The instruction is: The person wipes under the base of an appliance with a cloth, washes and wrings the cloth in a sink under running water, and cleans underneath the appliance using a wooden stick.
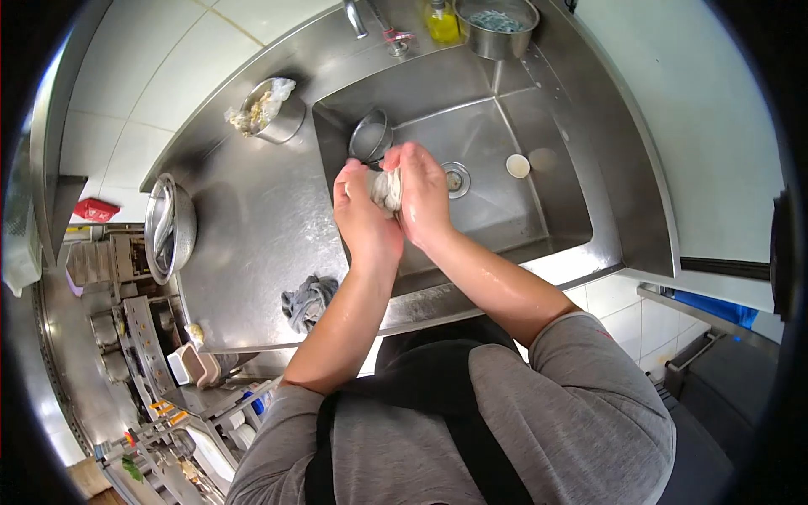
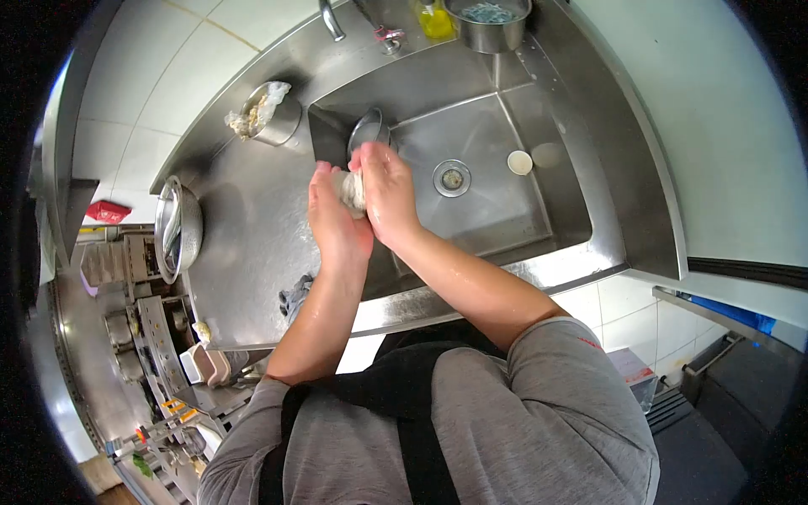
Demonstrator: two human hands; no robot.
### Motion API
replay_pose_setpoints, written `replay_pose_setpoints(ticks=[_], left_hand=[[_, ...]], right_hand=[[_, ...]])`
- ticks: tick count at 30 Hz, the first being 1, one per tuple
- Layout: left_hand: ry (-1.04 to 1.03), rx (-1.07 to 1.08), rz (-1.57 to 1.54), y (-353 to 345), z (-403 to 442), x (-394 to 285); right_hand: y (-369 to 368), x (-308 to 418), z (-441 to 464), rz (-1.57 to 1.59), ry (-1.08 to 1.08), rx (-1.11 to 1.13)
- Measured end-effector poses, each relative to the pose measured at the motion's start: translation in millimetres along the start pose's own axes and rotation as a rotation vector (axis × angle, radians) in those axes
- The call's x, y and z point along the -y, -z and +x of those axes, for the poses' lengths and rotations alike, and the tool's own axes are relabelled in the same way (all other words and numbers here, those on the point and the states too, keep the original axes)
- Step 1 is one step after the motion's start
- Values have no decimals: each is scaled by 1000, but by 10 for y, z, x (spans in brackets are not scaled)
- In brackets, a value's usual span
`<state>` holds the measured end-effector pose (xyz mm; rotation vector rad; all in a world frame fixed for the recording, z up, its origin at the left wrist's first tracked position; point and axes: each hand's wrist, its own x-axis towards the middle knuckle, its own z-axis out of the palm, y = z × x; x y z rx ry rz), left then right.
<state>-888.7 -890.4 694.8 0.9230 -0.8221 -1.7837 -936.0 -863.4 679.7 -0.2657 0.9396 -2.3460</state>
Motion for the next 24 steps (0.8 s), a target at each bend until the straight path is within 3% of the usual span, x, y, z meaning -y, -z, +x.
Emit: replay_pose_setpoints(ticks=[1, 2, 4, 7, 10, 12, 14, 16, 17, 18, 20, 22, 24], left_hand=[[157, -34, -90, 7, 62, -81], [146, -32, -100, 2, 61, -100], [89, -14, -131, 31, 77, -81], [-61, 193, 32, 204, 158, 21], [-158, 385, 274, 216, 66, -83], [-537, 426, 561, 228, 62, -63], [-596, 348, 745, 329, 88, -94], [469, 553, 44, 477, 65, -131], [770, 713, -3, 575, 83, -134], [782, 716, -1, 595, 66, -143], [981, 934, -46, 624, 46, -157], [1059, 840, -10, 840, 152, -75], [1117, 859, -61, 975, 221, -28]], right_hand=[[-14, -34, -87, -2, -2, 13], [-24, -67, -172, 35, -108, -84], [-4, -143, -242, 73, -204, -172], [124, -199, -226, 576, -508, -268], [194, -115, -109, 477, -655, -224], [207, -83, -29, 509, -627, -185], [279, -42, 45, 423, -507, 5], [220, 60, 20, 289, -414, 114], [218, 104, -1, 148, -325, 224], [258, 122, -4, 148, -322, 213], [345, 146, -1, -307, -93, 613], [357, 174, -35, -366, -59, 730], [343, 281, -65, -500, -304, 728]])
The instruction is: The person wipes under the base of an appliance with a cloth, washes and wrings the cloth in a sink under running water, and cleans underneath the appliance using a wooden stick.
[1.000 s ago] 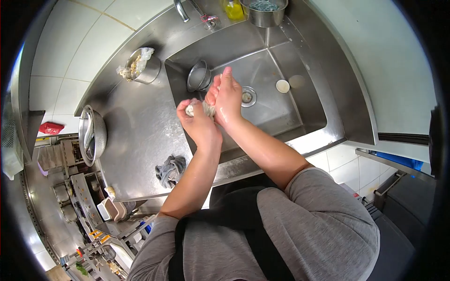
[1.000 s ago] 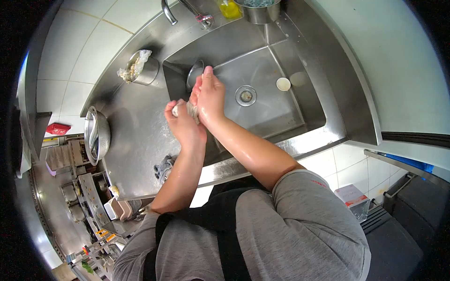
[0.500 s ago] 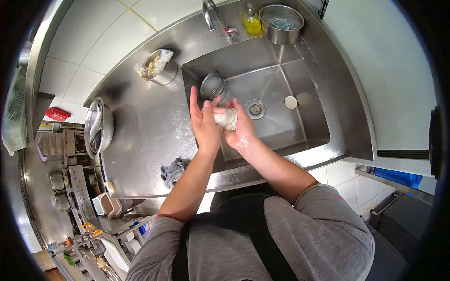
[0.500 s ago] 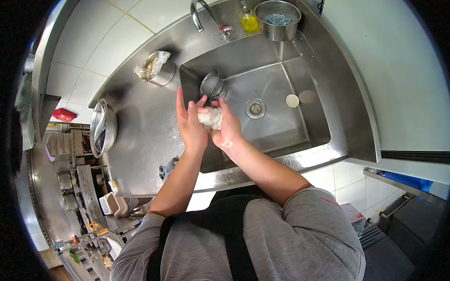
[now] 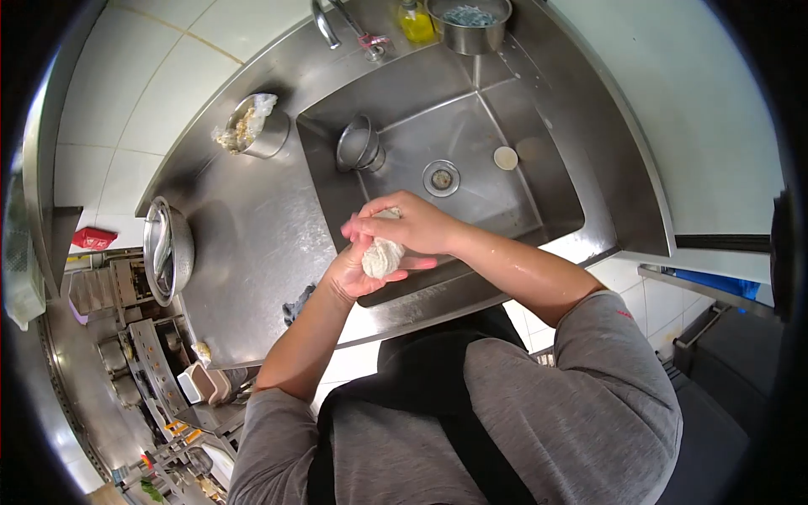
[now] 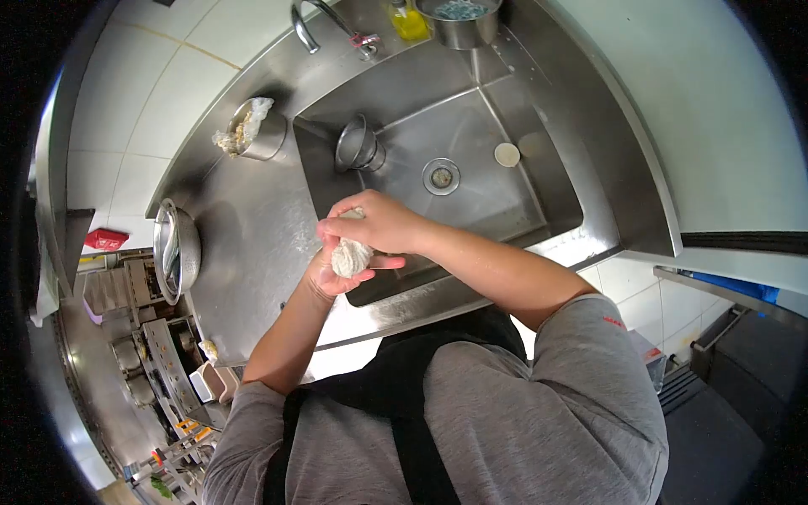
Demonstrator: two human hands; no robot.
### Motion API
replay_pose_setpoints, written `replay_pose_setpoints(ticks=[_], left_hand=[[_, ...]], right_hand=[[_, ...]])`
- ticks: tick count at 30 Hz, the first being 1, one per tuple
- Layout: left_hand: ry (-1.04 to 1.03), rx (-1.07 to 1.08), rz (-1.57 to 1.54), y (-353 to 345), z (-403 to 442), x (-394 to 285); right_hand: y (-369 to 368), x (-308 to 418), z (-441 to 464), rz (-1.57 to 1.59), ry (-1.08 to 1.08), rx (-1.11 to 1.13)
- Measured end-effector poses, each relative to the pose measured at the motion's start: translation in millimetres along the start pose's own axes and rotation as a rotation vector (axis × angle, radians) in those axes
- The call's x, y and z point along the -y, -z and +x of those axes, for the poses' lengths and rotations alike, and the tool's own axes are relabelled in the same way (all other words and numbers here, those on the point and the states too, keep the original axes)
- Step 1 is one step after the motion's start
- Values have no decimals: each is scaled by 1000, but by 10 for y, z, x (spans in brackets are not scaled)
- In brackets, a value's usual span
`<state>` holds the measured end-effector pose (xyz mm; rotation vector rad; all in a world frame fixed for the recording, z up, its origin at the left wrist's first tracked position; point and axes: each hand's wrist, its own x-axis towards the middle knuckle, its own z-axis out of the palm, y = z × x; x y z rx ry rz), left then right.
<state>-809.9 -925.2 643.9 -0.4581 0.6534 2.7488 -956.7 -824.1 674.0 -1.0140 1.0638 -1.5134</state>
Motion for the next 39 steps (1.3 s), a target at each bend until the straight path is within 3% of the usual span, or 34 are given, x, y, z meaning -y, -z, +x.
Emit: replay_pose_setpoints(ticks=[2, 4, 6, 9, 10, 13, 20, 22, 25, 28, 32, 34, 35, 36, 38, 39], left_hand=[[34, 28, 53, 42, -7, 13], [4, 282, -20, -16, 35, 38], [77, 284, -37, -139, 38, 24], [235, -181, 157, -463, 109, 32], [241, -182, 155, -434, 158, 74], [204, -502, 510, -431, 346, 151], [86, -735, 910, 443, 770, 448], [-121, -815, 1426, 753, 883, 548], [-282, -856, 1570, 906, 1014, 600], [-161, -936, 1787, 898, 1054, 586], [-207, -970, 1794, 924, 973, 566], [-238, -804, 1552, 834, 857, 415], [-83, -687, 1176, 783, 736, 327], [63, -562, 801, 685, 596, 230], [129, -312, 578, 310, 328, 69], [133, -322, 572, 53, 255, 30]], right_hand=[[-34, 137, -101, -47, 14, -22], [-53, 208, -195, -145, -35, -70], [-51, 130, -222, -127, 9, -96], [-6, 23, -225, 83, -100, -133], [36, -68, -203, 76, -126, -166], [100, -389, -135, 16, -187, -256], [278, -1137, 124, -154, -278, -480], [322, -1322, 183, -310, -246, -580], [400, -1545, 278, -496, -232, -614], [339, -1696, 362, -621, -165, -778], [243, -1707, 430, -654, -178, -833], [224, -1419, 383, -577, -170, -708], [246, -1266, 315, -440, -260, -552], [266, -1098, 229, -440, -256, -556], [215, -815, 20, -119, -100, -274], [149, -671, -76, -109, -105, -269]])
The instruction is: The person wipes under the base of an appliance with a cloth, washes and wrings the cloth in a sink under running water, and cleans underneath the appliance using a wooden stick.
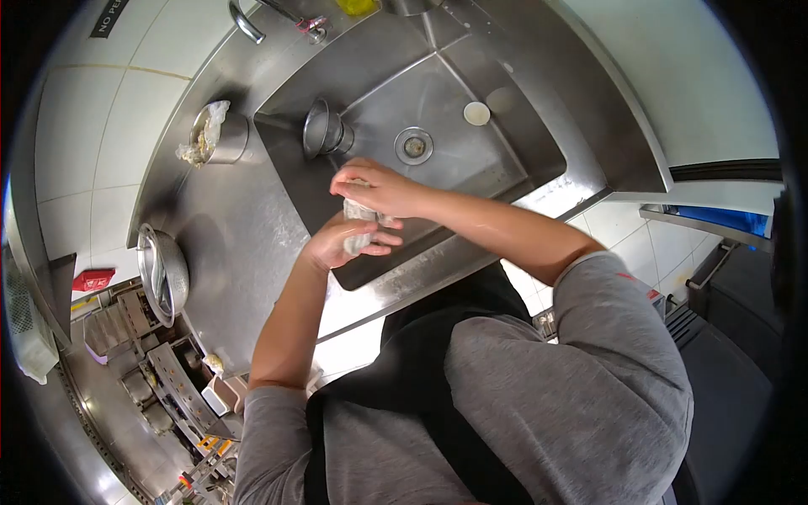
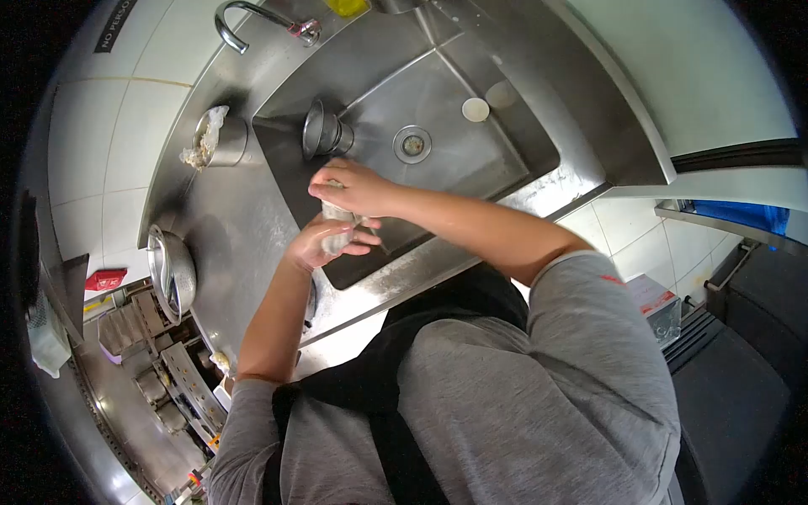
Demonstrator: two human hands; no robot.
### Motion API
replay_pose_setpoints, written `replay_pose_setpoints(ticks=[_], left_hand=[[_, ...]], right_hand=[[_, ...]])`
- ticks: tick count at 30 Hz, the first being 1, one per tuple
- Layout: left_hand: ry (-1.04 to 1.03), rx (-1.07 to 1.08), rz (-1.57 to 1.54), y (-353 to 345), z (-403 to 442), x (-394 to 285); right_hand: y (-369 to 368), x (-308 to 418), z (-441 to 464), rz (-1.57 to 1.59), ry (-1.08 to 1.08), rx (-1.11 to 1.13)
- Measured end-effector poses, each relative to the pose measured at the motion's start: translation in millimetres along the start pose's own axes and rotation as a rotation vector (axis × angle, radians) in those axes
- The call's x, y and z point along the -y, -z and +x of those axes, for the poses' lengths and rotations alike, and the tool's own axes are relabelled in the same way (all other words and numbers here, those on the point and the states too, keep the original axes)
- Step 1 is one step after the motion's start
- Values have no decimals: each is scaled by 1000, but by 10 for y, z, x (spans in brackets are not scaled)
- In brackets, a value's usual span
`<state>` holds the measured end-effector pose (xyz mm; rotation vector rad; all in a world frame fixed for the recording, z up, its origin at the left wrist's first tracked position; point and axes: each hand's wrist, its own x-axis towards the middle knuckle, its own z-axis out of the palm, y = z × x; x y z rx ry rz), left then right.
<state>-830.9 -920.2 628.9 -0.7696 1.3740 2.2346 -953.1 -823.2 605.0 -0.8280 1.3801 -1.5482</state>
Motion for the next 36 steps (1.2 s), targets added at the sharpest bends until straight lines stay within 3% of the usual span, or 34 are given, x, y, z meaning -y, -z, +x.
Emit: replay_pose_setpoints(ticks=[1, 3, 5, 6, 7, 9, 14, 17, 20, 23, 24, 27, 29, 36], left_hand=[[8, 71, -70, -172, -133, -160], [7, 138, -135, -186, -195, -234], [-56, 346, -186, 6, -176, -151], [-109, 290, -106, -6, -169, -110], [-108, 292, -103, -8, -138, -91], [-28, 114, -58, -55, -60, -60], [-17, -78, -86, -127, 181, 153], [-75, -207, -6, 52, 366, 409], [-92, -309, 88, 175, 558, 640], [-208, -455, 206, 82, 728, 780], [-83, -462, 202, 130, 749, 795], [-130, -458, 269, 199, 911, 914], [-161, -435, 306, 276, 957, 957], [-68, -152, 404, 773, 985, 830]], right_hand=[[-20, 148, -110, 14, 257, -28], [-36, 347, -182, 27, 521, -54], [-55, 466, -217, -100, 517, 217], [-62, 538, -266, -114, 315, 144], [-55, 535, -252, -114, 316, 141], [-45, 512, -202, -42, 36, 16], [-125, 140, 61, -170, -91, -165], [-177, -261, 232, -375, 89, -307], [-226, -578, 316, -446, 128, -334], [-179, -599, 281, -324, -122, -284], [-180, -522, 177, -399, -132, -352], [-179, -504, 92, -367, -245, -369], [-237, -513, 85, -435, -239, -492], [-465, -415, 62, -451, -231, -638]])
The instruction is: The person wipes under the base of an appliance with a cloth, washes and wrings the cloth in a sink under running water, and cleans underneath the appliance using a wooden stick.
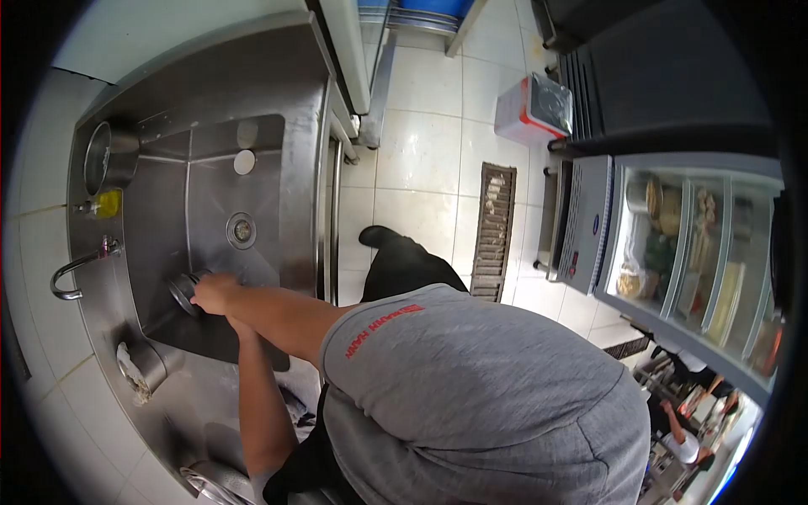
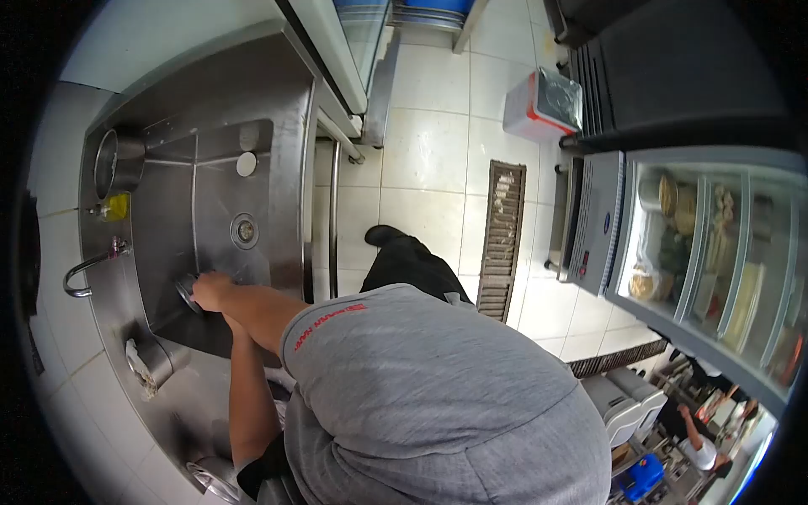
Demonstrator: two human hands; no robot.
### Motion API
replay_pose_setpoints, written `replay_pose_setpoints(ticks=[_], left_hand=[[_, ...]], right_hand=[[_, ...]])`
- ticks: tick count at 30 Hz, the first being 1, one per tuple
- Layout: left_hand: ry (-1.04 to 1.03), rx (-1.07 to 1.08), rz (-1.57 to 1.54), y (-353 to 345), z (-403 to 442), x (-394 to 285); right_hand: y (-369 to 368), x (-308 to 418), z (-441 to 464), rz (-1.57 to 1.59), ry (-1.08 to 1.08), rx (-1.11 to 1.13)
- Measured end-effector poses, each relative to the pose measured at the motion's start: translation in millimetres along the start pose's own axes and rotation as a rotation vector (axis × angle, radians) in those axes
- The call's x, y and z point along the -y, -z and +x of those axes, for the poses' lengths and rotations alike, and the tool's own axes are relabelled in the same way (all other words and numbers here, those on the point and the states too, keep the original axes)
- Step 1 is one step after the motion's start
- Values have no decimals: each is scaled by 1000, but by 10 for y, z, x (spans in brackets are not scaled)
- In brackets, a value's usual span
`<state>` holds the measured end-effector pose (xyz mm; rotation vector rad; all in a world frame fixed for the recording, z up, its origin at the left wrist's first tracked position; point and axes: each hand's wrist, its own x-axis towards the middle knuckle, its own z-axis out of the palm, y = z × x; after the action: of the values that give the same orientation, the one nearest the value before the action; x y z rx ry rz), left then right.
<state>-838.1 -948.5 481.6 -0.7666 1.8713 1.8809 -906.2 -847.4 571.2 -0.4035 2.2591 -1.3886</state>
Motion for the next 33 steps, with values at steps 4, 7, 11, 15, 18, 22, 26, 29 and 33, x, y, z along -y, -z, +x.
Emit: replay_pose_setpoints(ticks=[4, 7, 11, 15, 18, 22, 26, 29, 33], left_hand=[[74, 201, 30, 328, -38, 62], [44, 241, -4, 524, -114, 239], [-128, 211, -143, 785, -62, 677], [-275, 56, 72, 552, -359, 567], [-331, 10, 354, 292, -721, 181], [-277, 82, 403, 192, -1148, -207], [-176, 144, 139, -30, -1692, -589], [-232, 141, -129, -259, -2057, -732], [-306, 179, -219, -682, -2332, -737]], right_hand=[[-176, 61, -122, 14, -19, -73], [-314, 92, -290, 59, -33, -118], [-400, 140, -524, 92, -37, -161], [-486, 207, -690, 93, -10, -246], [-503, 231, -788, 97, 53, -329], [-361, 230, -883, 401, 83, -269], [-160, 100, -1035, 400, 509, -582], [365, -206, -1433, 273, 575, -237], [1085, -414, -2274, 257, 444, -23]])
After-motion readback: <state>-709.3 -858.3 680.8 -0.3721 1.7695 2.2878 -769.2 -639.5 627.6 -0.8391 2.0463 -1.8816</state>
